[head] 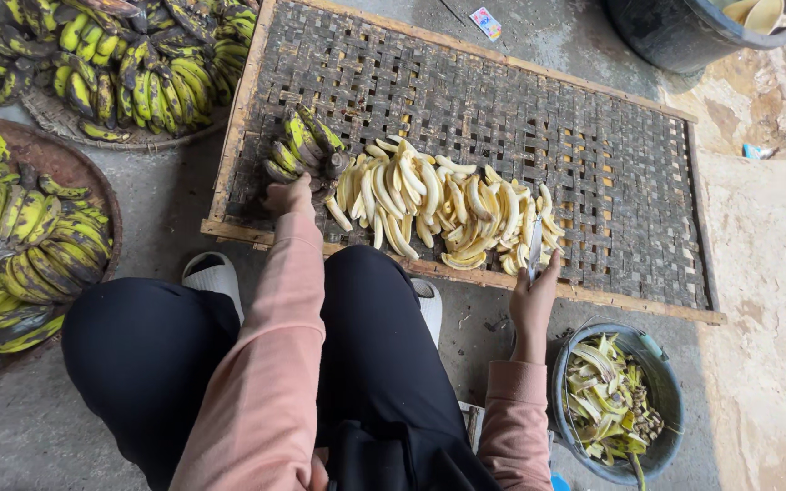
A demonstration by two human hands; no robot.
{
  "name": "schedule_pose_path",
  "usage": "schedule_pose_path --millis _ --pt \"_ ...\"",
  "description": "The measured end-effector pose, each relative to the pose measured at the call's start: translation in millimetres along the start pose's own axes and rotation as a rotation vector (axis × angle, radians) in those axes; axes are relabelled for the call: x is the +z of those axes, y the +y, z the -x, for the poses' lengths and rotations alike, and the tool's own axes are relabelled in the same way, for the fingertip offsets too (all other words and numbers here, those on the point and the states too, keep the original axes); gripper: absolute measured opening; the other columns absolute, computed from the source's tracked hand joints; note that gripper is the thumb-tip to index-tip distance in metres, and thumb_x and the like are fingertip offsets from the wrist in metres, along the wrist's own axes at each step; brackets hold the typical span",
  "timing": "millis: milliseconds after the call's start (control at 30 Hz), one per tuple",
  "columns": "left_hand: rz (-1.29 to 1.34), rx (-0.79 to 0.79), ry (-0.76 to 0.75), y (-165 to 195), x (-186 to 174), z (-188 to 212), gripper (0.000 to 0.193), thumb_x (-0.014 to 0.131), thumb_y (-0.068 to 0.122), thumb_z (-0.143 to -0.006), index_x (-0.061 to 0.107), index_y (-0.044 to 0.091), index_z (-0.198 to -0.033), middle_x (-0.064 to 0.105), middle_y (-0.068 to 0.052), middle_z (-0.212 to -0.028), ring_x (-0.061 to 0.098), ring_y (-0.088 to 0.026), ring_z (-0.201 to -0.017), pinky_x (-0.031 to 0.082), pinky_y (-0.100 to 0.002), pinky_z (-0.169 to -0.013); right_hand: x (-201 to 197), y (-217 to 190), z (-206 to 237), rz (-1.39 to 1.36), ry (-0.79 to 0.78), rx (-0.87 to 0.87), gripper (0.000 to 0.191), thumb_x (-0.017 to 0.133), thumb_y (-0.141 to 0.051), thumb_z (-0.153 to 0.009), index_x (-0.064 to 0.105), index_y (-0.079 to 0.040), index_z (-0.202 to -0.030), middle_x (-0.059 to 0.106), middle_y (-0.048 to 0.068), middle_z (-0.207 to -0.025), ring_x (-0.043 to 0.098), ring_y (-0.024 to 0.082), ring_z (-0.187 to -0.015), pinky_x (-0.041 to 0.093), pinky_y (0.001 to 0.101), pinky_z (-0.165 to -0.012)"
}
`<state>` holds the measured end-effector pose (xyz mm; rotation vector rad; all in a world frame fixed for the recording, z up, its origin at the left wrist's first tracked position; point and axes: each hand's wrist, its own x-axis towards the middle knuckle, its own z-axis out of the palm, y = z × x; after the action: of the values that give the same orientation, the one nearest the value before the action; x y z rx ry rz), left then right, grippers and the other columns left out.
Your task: The person sits on the ground peeling bananas with a knife, cutting off the peel and placing the peeled bananas onto a woven bamboo tray while dropping peels into a basin. They occasionally reach into a pile of unpeeled bananas to grab the next one.
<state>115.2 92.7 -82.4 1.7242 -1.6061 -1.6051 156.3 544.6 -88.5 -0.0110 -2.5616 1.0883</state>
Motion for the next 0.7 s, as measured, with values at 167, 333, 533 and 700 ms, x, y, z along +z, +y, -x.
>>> schedule_pose_path --millis 167,333,533,700 --pt "-0.017 1.087 0.069 -9 14 11 0.035 0.066 -0.008 -0.088 0.057 0.008 -0.118 0.065 -0.015 -0.126 0.064 -0.030 -0.126 0.053 -0.042 -0.107 -30 1 23 0.011 0.052 0.089 0.071 0.060 -0.008 -0.102 0.024 -0.002 -0.163 0.060 0.027 -0.132 0.063 0.036 -0.109 0.049 0.0413 -0.097" --pt "0.170 1.475 -0.319 40 32 72 0.035 0.064 0.006 -0.102 0.040 0.005 -0.128 0.064 -0.012 -0.122 0.067 -0.028 -0.111 0.057 -0.040 -0.098 -68 -26 31 -0.078 0.131 0.011 0.070 0.059 -0.012 -0.107 0.023 -0.007 -0.166 0.064 0.015 -0.112 0.061 0.022 -0.091 0.052 0.0351 -0.083" --pt "0.001 1.444 -0.714 44 68 255 0.036 0.067 0.014 -0.100 0.057 0.008 -0.134 0.064 -0.016 -0.123 0.070 -0.034 -0.102 0.061 -0.041 -0.084 -136 -96 35 -0.583 -0.035 0.032 0.060 0.042 -0.015 -0.112 0.019 -0.019 -0.167 0.060 0.001 -0.096 0.046 0.001 -0.061 0.043 0.0175 -0.050" --pt "0.131 1.665 -0.895 -15 55 380 0.035 0.067 0.008 -0.097 0.060 0.009 -0.131 0.065 -0.013 -0.124 0.068 -0.035 -0.110 0.057 -0.044 -0.094 -170 -113 39 -0.355 0.099 -0.124 0.062 0.049 -0.015 -0.114 0.023 -0.014 -0.170 0.056 0.001 -0.090 0.047 0.008 -0.071 0.044 0.0230 -0.065"
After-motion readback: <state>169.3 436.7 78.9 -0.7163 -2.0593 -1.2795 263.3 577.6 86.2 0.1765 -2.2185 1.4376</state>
